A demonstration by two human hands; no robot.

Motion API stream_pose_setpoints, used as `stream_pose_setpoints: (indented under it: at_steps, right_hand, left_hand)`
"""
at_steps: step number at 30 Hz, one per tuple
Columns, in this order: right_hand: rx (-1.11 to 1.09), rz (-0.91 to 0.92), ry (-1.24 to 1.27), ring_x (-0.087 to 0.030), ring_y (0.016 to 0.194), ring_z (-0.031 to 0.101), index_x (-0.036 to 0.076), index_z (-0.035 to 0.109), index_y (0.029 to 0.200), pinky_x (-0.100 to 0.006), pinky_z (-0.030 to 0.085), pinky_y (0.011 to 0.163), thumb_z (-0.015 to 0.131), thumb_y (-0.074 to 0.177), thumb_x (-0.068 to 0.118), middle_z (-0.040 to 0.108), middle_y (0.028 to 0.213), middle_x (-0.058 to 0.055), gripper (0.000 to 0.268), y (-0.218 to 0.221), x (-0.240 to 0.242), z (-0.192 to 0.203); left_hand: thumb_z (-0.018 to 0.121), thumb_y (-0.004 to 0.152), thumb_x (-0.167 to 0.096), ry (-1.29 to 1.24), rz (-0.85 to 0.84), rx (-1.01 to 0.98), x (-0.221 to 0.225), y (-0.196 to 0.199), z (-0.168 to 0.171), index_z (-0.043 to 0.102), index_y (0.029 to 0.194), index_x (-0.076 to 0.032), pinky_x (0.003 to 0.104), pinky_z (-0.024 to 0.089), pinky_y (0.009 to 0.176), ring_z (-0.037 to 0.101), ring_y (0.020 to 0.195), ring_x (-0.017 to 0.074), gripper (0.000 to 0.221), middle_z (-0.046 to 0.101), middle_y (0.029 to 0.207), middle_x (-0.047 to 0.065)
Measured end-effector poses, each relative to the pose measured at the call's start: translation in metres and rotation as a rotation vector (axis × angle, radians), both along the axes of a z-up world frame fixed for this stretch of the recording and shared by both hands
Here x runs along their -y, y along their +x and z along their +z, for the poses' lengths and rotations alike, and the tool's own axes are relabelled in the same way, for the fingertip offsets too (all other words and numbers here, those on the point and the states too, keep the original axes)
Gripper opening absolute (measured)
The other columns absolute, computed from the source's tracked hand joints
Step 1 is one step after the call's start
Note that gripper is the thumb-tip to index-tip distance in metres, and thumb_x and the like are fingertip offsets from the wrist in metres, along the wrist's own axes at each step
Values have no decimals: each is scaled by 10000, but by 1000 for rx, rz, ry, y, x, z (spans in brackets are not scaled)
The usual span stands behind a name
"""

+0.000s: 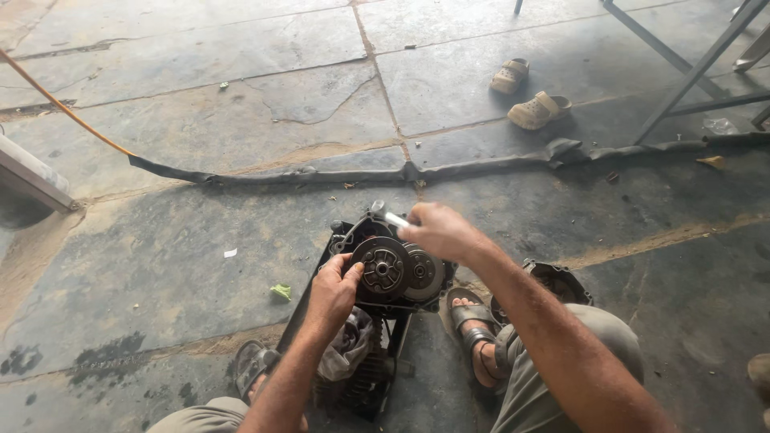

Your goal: The person assembles internal components of a motorcycle engine case. They place gears and metal cover plates into the case by hand and then use a wrench and a T-handle wrench to tighten several bolts on the assembly.

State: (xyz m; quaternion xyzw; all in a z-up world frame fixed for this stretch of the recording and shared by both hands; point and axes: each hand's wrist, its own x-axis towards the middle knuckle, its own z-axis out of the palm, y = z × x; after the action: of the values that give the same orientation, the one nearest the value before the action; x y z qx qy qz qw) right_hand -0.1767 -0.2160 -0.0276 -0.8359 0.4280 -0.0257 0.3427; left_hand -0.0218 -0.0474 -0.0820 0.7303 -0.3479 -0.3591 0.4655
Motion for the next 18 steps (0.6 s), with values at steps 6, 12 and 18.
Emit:
stream_pose_setpoints:
  at_steps: [6, 12, 18]
  right_hand:
    - [114, 8, -8, -286, 926, 764, 35, 644, 1282, -412, 608, 818, 557, 865, -7, 763, 1044, -212, 428, 12, -30, 8]
    - [122, 59, -176, -296, 896, 748, 39, 685, 1237, -412, 609, 792, 586, 841, -41, 743, 1041, -191, 415, 23, -43, 5]
    - [222, 4, -195, -330, 778, 772, 52, 674, 1263, -458, 613, 700, 588, 918, 25, 751, 905, -254, 357, 19, -40, -3]
  left_hand:
    - [665, 929, -230, -65, 0, 124, 0, -8, -2, 598, 1255, -27, 353, 610, 800, 763, 936, 205, 390, 772, 1039, 143]
    - [645, 944, -228, -63, -14, 172, -1, -10, -3, 576, 1268, -34, 396, 614, 850, 777, 968, 248, 384, 778, 1050, 163]
    - [630, 946, -265, -7, -2, 215, -1, -12, 1, 568, 1276, -47, 403, 607, 861, 789, 967, 283, 400, 786, 1037, 180]
